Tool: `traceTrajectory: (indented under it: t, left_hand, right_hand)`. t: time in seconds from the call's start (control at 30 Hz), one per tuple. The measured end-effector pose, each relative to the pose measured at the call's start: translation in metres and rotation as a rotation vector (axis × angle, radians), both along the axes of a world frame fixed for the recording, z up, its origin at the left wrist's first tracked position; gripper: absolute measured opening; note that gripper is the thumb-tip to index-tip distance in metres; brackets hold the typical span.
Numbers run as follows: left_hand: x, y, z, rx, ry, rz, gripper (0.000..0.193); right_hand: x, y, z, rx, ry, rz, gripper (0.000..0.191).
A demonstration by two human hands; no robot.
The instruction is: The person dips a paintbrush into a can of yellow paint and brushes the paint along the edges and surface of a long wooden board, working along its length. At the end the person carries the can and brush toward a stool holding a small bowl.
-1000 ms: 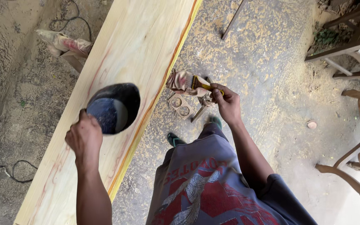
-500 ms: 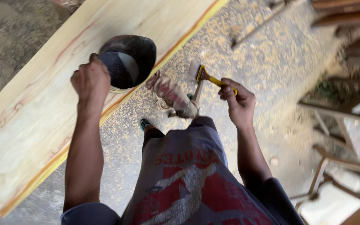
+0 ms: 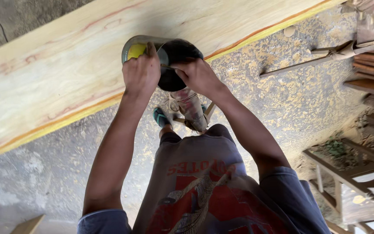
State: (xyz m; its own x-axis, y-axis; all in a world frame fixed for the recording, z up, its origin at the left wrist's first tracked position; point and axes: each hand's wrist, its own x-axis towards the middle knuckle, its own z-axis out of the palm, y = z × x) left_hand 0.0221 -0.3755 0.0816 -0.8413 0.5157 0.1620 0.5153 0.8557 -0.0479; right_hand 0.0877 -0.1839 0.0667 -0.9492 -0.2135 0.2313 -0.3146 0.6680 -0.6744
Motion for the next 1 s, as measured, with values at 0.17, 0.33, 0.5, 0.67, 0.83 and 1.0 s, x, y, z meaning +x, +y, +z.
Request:
traceTrajectory:
  t: [0.17, 0.33, 0.5, 0.67, 0.83, 1.0]
  left_hand:
    - [0.004, 0.002, -0.002, -0.034, 0.056, 0.01, 0.044]
    - [0.008, 0.0, -0.003, -0.026, 0.097, 0.019, 0.048]
    - [0.008, -0.002, -0.003, -0.023, 0.091, 0.028, 0.05]
    - [0.009, -0.001, -0.005, -0.029, 0.113, 0.035, 0.051]
    - [0.003, -0.005, -0.003, 0.032, -0.104, 0.094, 0.041]
    - [-0.004, -0.011, -0.001, 0.068, -0.099, 0.075, 0.031]
  right_hand:
    - [-0.025, -0.018, -0.041, 0.124, -0.026, 0.068, 0.015]
    - [-0.04, -0.026, -0.064, 0.2, -0.08, 0.074, 0.013]
    - [-0.048, -0.029, -0.067, 0.259, -0.054, 0.108, 0.014]
    - [-0.032, -0.013, -0.039, 0.01, 0.07, 0.055, 0.017]
    - [0.01, 0.025, -0.01, -0.306, -0.261, -0.2, 0.02]
    - [0.045, 0.063, -0.026, -0.743, -0.317, -0.235, 0.025]
